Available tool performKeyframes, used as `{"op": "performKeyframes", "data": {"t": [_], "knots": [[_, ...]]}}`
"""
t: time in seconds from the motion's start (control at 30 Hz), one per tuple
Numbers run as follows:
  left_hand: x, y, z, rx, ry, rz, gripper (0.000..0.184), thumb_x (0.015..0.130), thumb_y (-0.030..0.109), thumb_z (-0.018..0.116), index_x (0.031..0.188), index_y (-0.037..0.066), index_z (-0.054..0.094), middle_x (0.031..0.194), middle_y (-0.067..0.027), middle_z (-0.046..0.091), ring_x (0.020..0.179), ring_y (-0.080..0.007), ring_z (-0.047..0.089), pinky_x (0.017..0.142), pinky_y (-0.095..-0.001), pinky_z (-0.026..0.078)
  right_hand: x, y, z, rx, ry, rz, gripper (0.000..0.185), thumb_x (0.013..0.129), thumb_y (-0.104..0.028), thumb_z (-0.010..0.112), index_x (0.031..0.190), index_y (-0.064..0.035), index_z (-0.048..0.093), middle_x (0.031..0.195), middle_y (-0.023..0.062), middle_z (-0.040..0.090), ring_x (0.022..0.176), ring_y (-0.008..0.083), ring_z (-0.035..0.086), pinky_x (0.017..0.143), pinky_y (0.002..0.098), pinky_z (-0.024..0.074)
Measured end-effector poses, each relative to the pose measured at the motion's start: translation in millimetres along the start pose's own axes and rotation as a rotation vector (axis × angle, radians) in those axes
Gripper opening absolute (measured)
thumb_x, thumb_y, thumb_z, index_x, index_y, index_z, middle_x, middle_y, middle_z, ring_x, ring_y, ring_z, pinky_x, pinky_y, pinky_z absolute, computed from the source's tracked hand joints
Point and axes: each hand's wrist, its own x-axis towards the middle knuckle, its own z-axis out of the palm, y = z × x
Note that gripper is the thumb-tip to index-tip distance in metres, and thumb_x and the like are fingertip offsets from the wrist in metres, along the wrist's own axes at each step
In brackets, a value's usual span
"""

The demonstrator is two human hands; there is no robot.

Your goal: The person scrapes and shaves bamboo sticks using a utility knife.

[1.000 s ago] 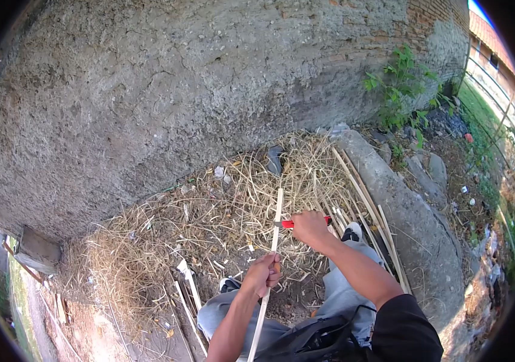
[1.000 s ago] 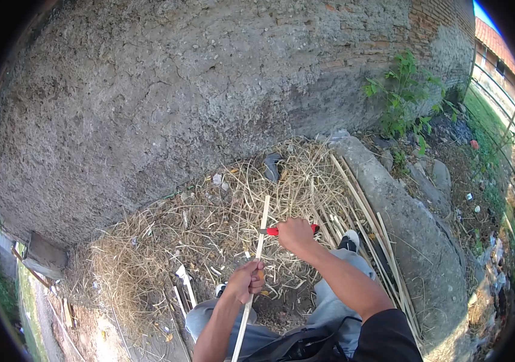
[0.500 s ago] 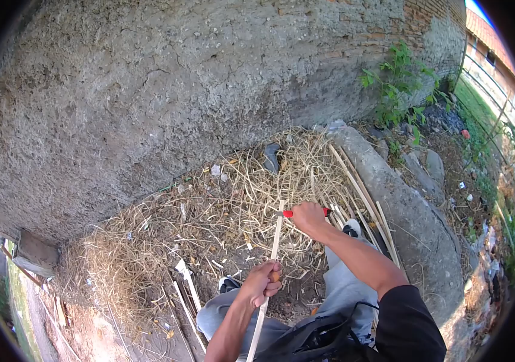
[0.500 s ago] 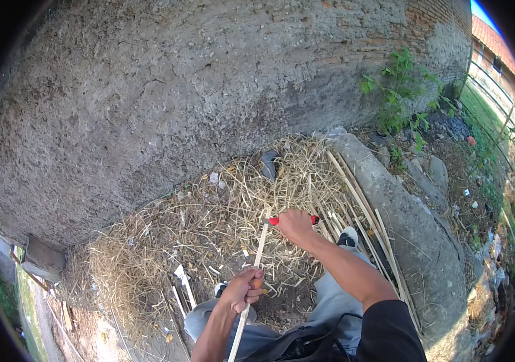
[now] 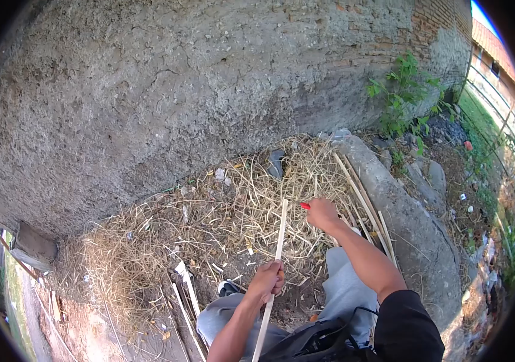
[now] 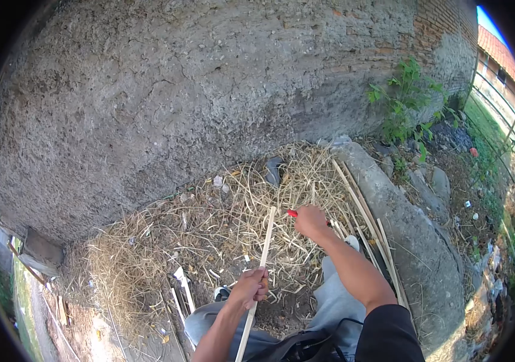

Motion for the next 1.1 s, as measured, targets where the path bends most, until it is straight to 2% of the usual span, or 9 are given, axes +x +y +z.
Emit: {"op": "performKeyframes", "data": {"t": [0.03, 0.1, 0.2, 0.33, 0.47, 0.53, 0.63, 0.97, 1.1], "knots": [[-1, 3, 4, 0.01, -0.02, -0.013, 0.022, 0.103, 0.025, 0.037, 0.088, 0.011, 0.045, 0.057, 0.0064, 0.029, 0.043, -0.0038, 0.022, 0.038, -0.0225, 0.015, -12, -11, -5, -0.004, -0.001, -0.007, 0.02, 0.077, -0.017, 0.062, 0.09, -0.004, 0.071, 0.09, 0.0214, 0.068, 0.086, 0.0356, 0.067, 0.079, 0.0471, 0.0519], [2, 7, 6, -0.017, -0.044, -0.037, 0.023, 0.103, 0.026, 0.036, 0.088, 0.012, 0.045, 0.057, 0.0066, 0.028, 0.042, -0.0037, 0.022, 0.038, -0.0224, 0.015, -37, -27, -10, 0.017, 0.035, -0.174, 0.019, 0.078, -0.014, 0.059, 0.09, -0.0057, 0.07, 0.086, 0.0208, 0.067, 0.085, 0.0352, 0.067, 0.076, 0.0475, 0.0516], [5, 9, 3, -0.076, -0.108, -0.06, 0.023, 0.103, 0.026, 0.036, 0.087, 0.012, 0.045, 0.056, 0.0073, 0.028, 0.042, -0.0034, 0.021, 0.037, -0.0222, 0.014, -48, -30, -10, -0.061, -0.064, -0.23, 0.019, 0.076, -0.014, 0.059, 0.09, -0.0073, 0.071, 0.085, 0.0203, 0.067, 0.083, 0.0352, 0.067, 0.075, 0.0473, 0.0519], [11, 15, 0, -0.167, -0.174, -0.02, 0.024, 0.103, 0.027, 0.036, 0.087, 0.012, 0.046, 0.057, 0.0064, 0.028, 0.041, -0.0042, 0.021, 0.036, -0.0229, 0.014, -55, -29, -6, -0.081, -0.085, -0.26, 0.018, 0.077, -0.014, 0.058, 0.088, -0.0069, 0.071, 0.083, 0.0197, 0.068, 0.082, 0.0349, 0.068, 0.073, 0.0473, 0.0529], [11, 17, 3, -0.209, -0.195, -0.015, 0.024, 0.103, 0.026, 0.035, 0.086, 0.013, 0.045, 0.057, 0.0067, 0.028, 0.041, -0.0035, 0.02, 0.036, -0.0226, 0.013, -62, -33, -5, -0.096, -0.022, -0.273, 0.018, 0.079, -0.014, 0.056, 0.084, -0.0063, 0.071, 0.081, 0.0188, 0.068, 0.079, 0.0343, 0.069, 0.07, 0.0474, 0.0535], [4, 24, 9, -0.165, -0.208, -0.021, 0.02, 0.101, 0.021, 0.036, 0.083, 0.015, 0.042, 0.057, 0.0083, 0.026, 0.041, -0.0023, 0.018, 0.035, -0.0212, 0.011, -60, -33, -1, -0.105, 0.026, -0.246, 0.018, 0.081, -0.013, 0.054, 0.081, -0.0049, 0.07, 0.078, 0.0178, 0.068, 0.075, 0.0339, 0.069, 0.067, 0.0469, 0.0541], [4, 23, 7, -0.18, -0.223, -0.058, 0.022, 0.102, 0.022, 0.034, 0.083, 0.014, 0.042, 0.057, 0.007, 0.026, 0.041, -0.0033, 0.017, 0.035, -0.0228, 0.012, -58, -33, 7, -0.146, 0.061, -0.227, 0.017, 0.08, -0.012, 0.054, 0.077, -0.004, 0.07, 0.076, 0.017, 0.069, 0.072, 0.0338, 0.069, 0.064, 0.0467, 0.0542], [-14, 15, 12, -0.108, -0.253, -0.104, 0.018, 0.1, 0.018, 0.035, 0.083, 0.014, 0.041, 0.058, 0.0074, 0.025, 0.041, -0.0027, 0.017, 0.035, -0.0224, 0.01, -34, -13, 2, -0.118, -0.023, -0.153, 0.019, 0.08, -0.013, 0.056, 0.078, -0.0028, 0.071, 0.081, 0.0192, 0.068, 0.079, 0.0352, 0.069, 0.07, 0.0465, 0.0533], [-15, 12, 16, -0.096, -0.239, -0.127, 0.018, 0.1, 0.017, 0.035, 0.083, 0.014, 0.041, 0.058, 0.0074, 0.025, 0.041, -0.0027, 0.017, 0.036, -0.0222, 0.011, -14, 5, 12, -0.104, 0.022, -0.151, 0.02, 0.081, -0.014, 0.055, 0.079, -0.0025, 0.071, 0.085, 0.0206, 0.068, 0.082, 0.0349, 0.069, 0.071, 0.0463, 0.0534]]}}
